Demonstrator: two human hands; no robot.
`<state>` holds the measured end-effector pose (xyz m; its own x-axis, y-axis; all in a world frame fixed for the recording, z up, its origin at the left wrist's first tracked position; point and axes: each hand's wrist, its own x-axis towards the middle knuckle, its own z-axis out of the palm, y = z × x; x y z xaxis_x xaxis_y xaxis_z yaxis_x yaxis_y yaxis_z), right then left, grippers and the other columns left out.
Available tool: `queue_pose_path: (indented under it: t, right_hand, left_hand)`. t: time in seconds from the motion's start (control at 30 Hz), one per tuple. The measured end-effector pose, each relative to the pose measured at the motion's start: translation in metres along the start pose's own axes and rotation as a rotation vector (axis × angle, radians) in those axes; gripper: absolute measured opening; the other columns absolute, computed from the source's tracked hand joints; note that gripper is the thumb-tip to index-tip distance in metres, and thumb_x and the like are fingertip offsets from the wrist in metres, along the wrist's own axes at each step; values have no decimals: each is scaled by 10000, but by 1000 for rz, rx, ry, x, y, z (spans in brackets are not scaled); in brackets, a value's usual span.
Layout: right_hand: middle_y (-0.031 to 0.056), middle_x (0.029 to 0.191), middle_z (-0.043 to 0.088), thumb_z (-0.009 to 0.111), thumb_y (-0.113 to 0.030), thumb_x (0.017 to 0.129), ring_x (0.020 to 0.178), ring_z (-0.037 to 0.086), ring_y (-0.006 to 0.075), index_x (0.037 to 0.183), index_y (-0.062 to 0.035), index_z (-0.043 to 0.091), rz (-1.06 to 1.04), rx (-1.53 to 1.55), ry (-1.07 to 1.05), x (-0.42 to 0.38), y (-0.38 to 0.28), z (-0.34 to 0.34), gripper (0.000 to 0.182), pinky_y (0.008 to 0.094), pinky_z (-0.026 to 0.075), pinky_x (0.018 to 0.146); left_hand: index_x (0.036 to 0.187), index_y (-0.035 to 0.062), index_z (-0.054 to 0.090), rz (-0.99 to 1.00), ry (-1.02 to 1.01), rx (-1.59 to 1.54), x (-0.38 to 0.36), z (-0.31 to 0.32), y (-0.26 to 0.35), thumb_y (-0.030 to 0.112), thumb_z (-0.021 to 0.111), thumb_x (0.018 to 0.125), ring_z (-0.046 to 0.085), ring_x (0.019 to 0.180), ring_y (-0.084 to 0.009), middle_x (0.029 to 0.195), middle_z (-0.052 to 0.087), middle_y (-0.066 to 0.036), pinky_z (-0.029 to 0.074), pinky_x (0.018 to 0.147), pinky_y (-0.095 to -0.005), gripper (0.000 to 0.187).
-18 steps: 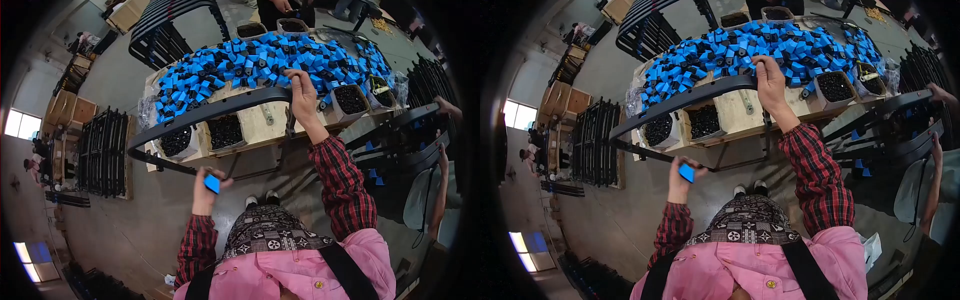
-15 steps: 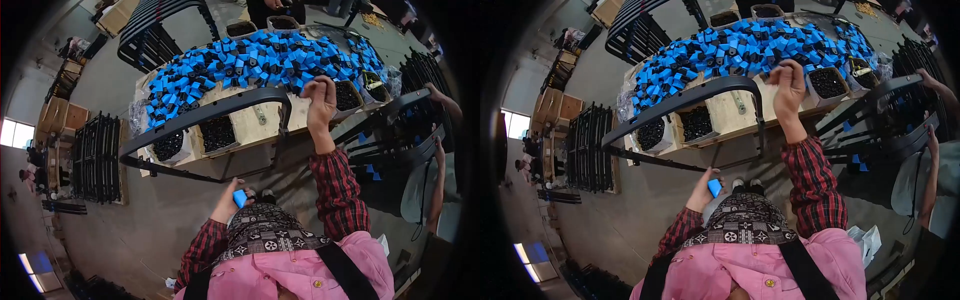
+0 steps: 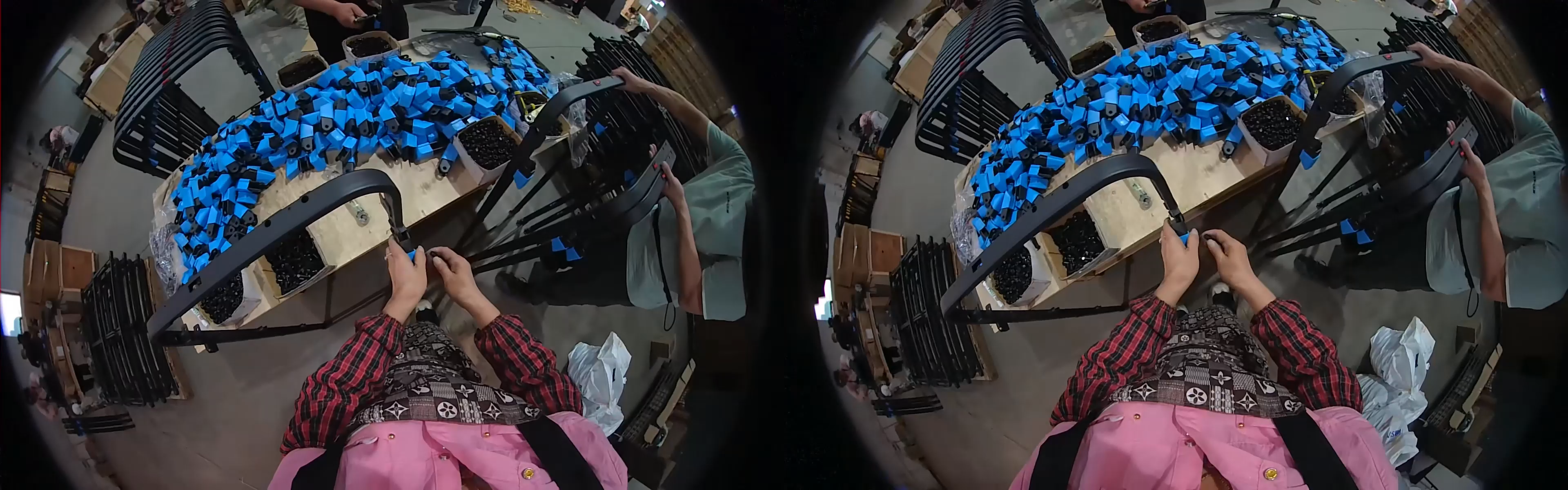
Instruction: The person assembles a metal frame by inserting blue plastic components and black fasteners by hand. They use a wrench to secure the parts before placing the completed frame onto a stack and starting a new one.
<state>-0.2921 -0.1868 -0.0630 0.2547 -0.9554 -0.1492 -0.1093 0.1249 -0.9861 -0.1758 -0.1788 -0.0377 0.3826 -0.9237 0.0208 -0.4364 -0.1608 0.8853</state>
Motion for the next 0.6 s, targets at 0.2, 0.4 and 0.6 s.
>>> queue_pose_path:
  t: [0.2,0.4,0.6]
  right_hand:
    - [132,797,582,562,-32,791,728,575,223,990,-43,599,-215,-321,-36,40,-16,-16,203,281,455,659]
    - [141,834,612,564,-17,788,703,577,146,997,19,571,-220,-242,-246,64,-30,-26,212,268,453,622]
    - [168,802,607,581,-90,768,714,602,292,943,-12,593,-210,-368,-350,75,-43,-35,192,337,465,619]
  left_hand:
    - [1208,-127,261,47,96,31,-10,9,9,147,540,808,443,932,-382,1008,440,-275,356,799,-432,560]
    - [1222,-114,250,-26,96,58,-3,26,10,136,522,824,445,923,-373,1012,441,-258,364,780,-408,542]
    - [1185,-61,354,-117,216,-4,-12,31,25,150,518,836,482,923,-331,981,503,-212,383,775,-386,440]
